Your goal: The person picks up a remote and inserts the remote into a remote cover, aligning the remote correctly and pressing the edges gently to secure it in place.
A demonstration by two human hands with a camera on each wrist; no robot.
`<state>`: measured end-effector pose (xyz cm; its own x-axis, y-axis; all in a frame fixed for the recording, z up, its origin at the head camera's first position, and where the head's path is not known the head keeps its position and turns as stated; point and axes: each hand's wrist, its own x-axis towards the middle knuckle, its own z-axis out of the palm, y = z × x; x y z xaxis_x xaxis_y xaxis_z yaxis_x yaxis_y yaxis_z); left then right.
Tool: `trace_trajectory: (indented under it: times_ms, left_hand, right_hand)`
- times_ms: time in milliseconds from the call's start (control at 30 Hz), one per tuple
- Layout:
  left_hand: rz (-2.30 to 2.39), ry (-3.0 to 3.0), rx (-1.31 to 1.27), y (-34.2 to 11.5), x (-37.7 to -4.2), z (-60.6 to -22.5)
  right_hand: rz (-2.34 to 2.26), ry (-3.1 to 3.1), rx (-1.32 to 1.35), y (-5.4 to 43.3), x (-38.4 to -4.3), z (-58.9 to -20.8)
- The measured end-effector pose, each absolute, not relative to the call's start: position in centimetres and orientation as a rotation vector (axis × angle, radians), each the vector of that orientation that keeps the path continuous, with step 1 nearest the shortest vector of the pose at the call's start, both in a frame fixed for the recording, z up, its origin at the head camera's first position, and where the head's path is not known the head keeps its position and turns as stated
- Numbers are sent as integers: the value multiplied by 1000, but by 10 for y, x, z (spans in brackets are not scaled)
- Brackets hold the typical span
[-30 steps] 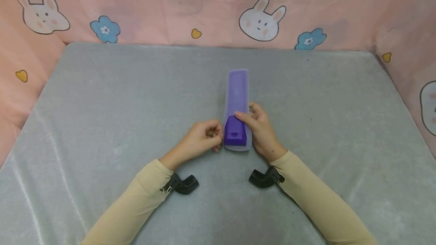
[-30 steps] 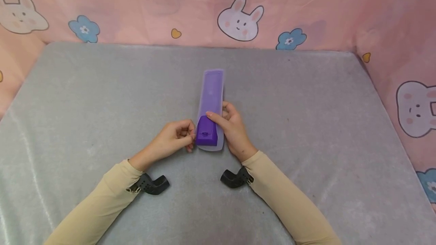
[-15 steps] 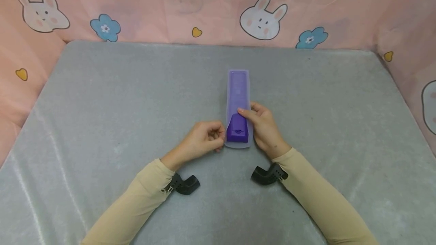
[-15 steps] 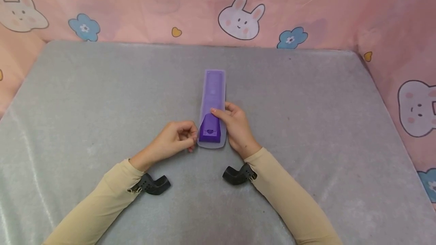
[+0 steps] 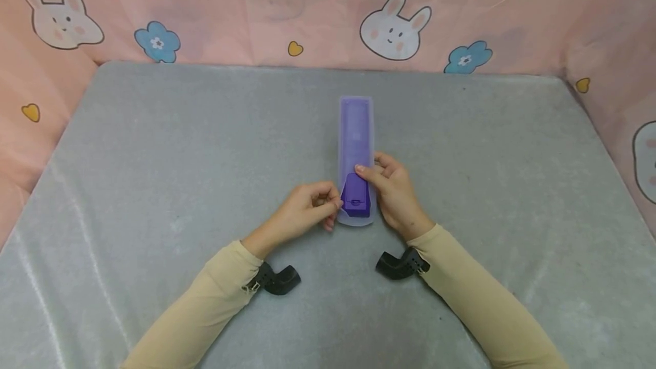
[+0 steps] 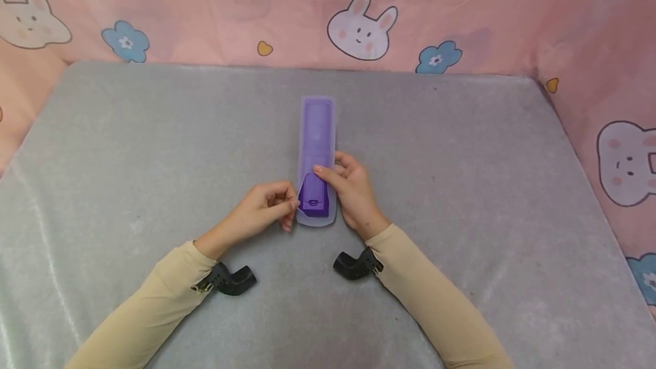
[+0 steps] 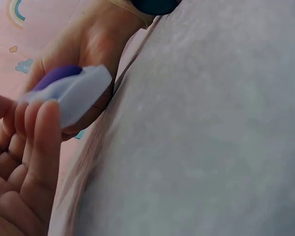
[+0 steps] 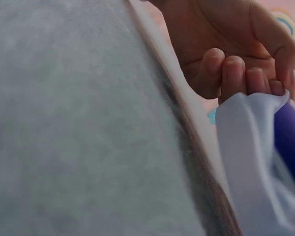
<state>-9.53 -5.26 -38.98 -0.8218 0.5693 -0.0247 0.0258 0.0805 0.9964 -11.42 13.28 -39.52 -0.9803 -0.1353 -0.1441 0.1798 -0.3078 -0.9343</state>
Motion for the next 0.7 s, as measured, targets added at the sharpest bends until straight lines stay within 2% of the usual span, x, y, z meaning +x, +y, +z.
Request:
trace_trajectory:
  times_ms: [267, 400, 700]
  left_hand:
    - [1793, 2002, 399, -52, -98, -391]
    - [1746, 2009, 407, -52, -100, -393]
    - [1852, 1585, 344, -54, -101, -396]
  right_hand:
    - [-2412, 1692, 5, 131, -112, -397]
    - [-2418, 1693, -28, 130, -110, -396]
    - [-2407, 1724, -91, 126, -105, -394]
